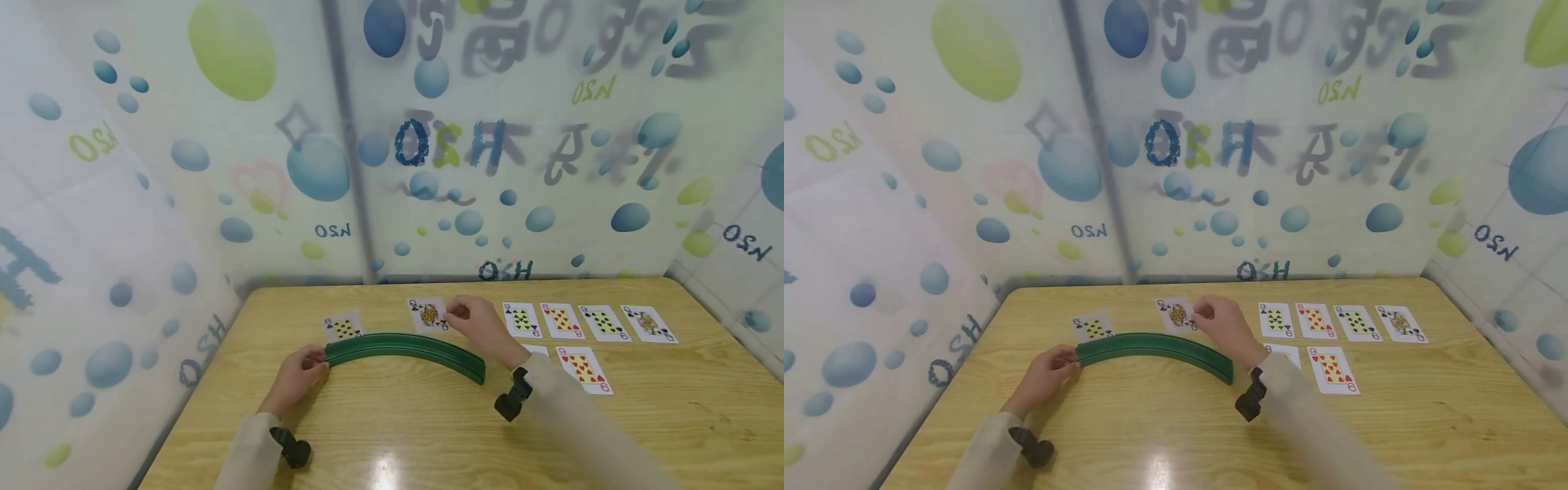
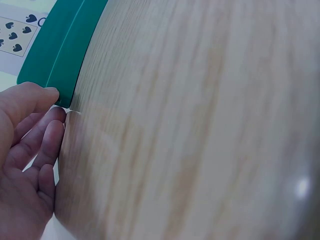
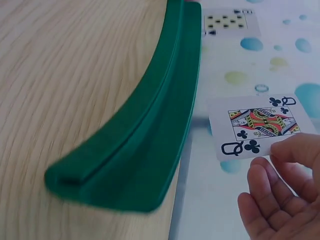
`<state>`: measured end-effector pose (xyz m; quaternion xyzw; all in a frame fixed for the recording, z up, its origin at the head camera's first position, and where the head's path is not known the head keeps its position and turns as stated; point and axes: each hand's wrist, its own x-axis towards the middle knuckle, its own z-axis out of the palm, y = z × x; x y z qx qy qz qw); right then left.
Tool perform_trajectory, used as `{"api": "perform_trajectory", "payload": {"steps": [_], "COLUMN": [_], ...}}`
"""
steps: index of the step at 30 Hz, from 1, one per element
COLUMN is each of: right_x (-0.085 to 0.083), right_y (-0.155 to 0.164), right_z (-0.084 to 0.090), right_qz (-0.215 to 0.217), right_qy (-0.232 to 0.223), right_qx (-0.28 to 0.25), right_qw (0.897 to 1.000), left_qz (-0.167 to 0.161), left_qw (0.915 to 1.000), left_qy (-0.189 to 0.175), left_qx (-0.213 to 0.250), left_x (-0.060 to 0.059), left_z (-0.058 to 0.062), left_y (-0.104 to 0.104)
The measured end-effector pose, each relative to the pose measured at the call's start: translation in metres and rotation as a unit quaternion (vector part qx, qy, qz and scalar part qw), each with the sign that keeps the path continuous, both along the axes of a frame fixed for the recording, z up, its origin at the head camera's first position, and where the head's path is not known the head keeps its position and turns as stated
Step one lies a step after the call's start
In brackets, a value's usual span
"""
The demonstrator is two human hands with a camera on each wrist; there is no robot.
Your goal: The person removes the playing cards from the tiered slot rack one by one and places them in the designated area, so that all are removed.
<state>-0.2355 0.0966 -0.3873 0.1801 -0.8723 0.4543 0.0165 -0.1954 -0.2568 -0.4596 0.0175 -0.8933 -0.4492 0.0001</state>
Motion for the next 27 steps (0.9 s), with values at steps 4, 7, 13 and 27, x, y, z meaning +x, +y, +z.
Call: {"api": "perform_trajectory", "payload": {"steps": [4,7,13,27], "right_x": [-0.003,-0.004,-0.002,0.007], "right_y": [0.023,0.04,0.075,0.171], "right_z": [-0.001,-0.002,-0.001,-0.003], "right_qz": [-0.017,-0.037,-0.071,-0.151], "right_qy": [0.009,0.015,0.018,0.024], "right_qx": [0.01,0.021,0.042,0.099], "right_qw": [1.0,0.999,0.996,0.983], "left_qz": [-0.002,-0.004,-0.004,-0.012], "left_qw": [1.0,1.0,1.0,0.9999], "left_qy": [0.001,0.002,-0.001,0.007], "left_qx": [0.0,0.001,0.001,0.003], "left_x": [0.001,0.001,0.0,0.0], "left_z": [0.0,-0.001,-0.001,-0.001], "left_y": [-0.001,-0.002,-0.002,-0.002]}}
